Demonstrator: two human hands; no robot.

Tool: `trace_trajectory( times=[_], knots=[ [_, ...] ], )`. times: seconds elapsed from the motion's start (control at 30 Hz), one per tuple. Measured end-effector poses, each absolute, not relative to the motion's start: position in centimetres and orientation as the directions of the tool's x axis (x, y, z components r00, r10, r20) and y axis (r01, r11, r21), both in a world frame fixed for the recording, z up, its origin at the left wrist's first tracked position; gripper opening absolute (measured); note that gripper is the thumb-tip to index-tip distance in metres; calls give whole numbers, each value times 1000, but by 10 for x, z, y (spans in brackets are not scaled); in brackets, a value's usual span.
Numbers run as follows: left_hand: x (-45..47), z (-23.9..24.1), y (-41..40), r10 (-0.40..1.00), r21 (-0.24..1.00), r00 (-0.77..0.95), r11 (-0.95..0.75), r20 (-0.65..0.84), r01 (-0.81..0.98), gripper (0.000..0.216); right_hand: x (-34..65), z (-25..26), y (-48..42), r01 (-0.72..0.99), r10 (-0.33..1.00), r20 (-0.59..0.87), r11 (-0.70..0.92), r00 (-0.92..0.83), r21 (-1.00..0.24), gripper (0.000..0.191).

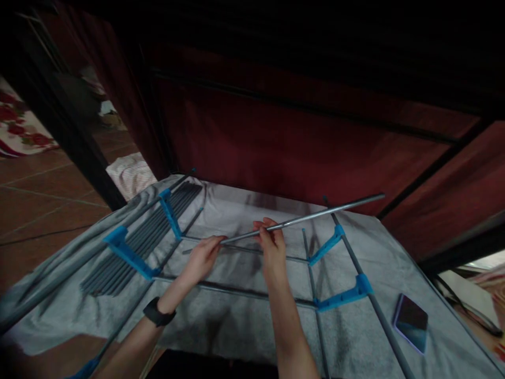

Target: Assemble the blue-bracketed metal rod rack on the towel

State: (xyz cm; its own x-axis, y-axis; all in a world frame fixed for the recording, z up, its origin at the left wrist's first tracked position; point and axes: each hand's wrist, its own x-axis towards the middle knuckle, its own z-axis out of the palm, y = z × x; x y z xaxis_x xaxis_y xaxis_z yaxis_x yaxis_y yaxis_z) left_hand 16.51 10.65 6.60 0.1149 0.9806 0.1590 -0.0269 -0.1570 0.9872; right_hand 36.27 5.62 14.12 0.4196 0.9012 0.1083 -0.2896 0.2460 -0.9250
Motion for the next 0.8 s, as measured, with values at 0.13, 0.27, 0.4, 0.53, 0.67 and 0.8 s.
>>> trace_trajectory(
  times=[0.13,0.27,0.4,0.53,0.67,0.8],
  knots=[
    [144,45,127,971,941,75,-238,226,240,35,391,135,60,-349,849,54,274,526,-896,44],
    [130,28,135,932,781,86,-343,352,522,39,422,117,60,-406,838,14,279,546,-870,38],
    [118,21,135,916,641,85,-337,391,689,41,439,89,60,-451,820,-56,255,570,-855,34],
    [108,15,135,918,578,112,-331,381,746,38,444,59,53,-481,774,-123,253,622,-839,26],
    [104,1,132,938,514,65,-245,342,822,30,456,29,42,-491,684,-202,258,701,-832,21],
    [104,-13,126,914,389,74,-241,398,889,28,473,0,32,-487,636,-254,221,729,-845,26]
  ],
)
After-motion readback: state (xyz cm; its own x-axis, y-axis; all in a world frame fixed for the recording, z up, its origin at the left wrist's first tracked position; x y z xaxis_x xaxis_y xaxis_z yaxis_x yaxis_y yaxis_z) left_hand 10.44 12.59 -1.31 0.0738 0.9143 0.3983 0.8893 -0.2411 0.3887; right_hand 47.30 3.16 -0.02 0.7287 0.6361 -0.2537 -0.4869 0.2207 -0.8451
